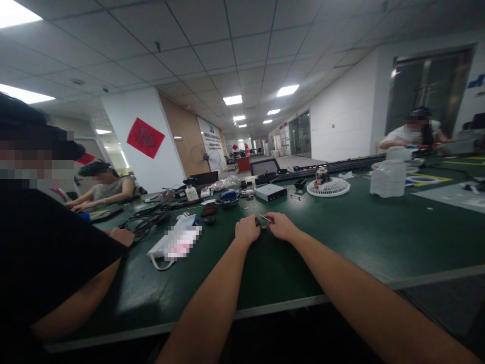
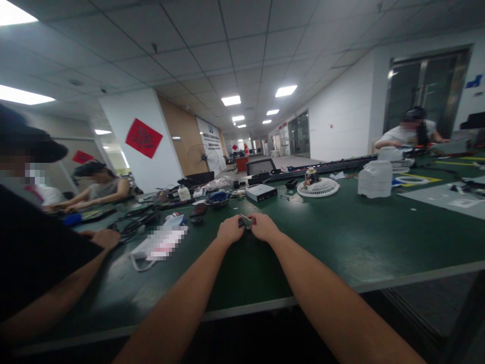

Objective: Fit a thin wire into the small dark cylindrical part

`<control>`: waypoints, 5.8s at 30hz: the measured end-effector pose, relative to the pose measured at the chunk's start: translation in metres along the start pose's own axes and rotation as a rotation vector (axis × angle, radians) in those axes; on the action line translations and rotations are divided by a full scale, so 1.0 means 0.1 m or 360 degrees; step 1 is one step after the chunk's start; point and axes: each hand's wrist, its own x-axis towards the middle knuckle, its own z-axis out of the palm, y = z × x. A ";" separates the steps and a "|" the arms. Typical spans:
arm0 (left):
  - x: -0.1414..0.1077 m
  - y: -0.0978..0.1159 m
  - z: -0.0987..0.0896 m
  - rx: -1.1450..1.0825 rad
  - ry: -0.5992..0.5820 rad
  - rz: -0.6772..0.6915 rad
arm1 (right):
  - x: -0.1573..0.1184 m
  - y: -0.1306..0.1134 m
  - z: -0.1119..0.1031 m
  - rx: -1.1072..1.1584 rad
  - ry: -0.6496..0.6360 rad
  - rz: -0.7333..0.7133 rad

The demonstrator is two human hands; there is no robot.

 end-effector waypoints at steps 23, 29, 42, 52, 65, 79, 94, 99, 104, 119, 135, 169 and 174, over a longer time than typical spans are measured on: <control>0.00 0.00 0.00 0.0006 -0.0001 -0.0011 | -0.01 -0.03 -0.03 -0.0013 -0.0080 0.0107; 0.01 0.00 0.01 -0.0009 0.0000 -0.0018 | -0.02 -0.04 -0.03 -0.0037 -0.0209 0.0156; 0.02 -0.02 0.04 -0.0058 0.0035 0.0019 | 0.04 0.06 0.01 -0.0010 -0.0172 0.0206; -0.02 0.07 -0.10 -0.0321 0.0124 0.0254 | 0.06 0.08 -0.11 0.0159 0.0199 0.0339; -0.06 0.16 -0.14 -0.0674 0.0238 0.0427 | 0.11 0.12 -0.07 0.0433 0.0348 0.0313; -0.06 0.14 -0.14 -0.0681 0.0272 0.0463 | 0.06 0.11 -0.11 0.0452 0.0197 0.0411; -0.08 0.14 -0.18 -0.0518 0.0324 0.0661 | 0.01 0.10 -0.15 0.0203 0.0212 0.0334; -0.10 0.13 -0.18 -0.0499 0.0309 0.0715 | 0.03 0.11 -0.17 0.0105 0.0222 0.0245; -0.11 0.14 -0.18 -0.0455 0.0325 0.0732 | 0.03 0.13 -0.17 0.0162 0.0199 0.0232; -0.06 0.18 -0.16 -0.0461 0.0582 0.0575 | 0.11 0.15 0.01 0.0700 0.0156 0.0348; 0.07 -0.04 -0.03 -0.0415 0.0522 0.0146 | 0.04 0.06 -0.07 0.0104 0.0222 0.0140; 0.00 0.06 -0.07 -0.0199 0.0334 0.0398 | 0.00 0.05 -0.07 -0.0002 0.0025 0.0184; -0.01 0.06 -0.09 -0.0204 0.0265 0.0439 | 0.00 0.05 -0.09 -0.0026 0.0061 0.0193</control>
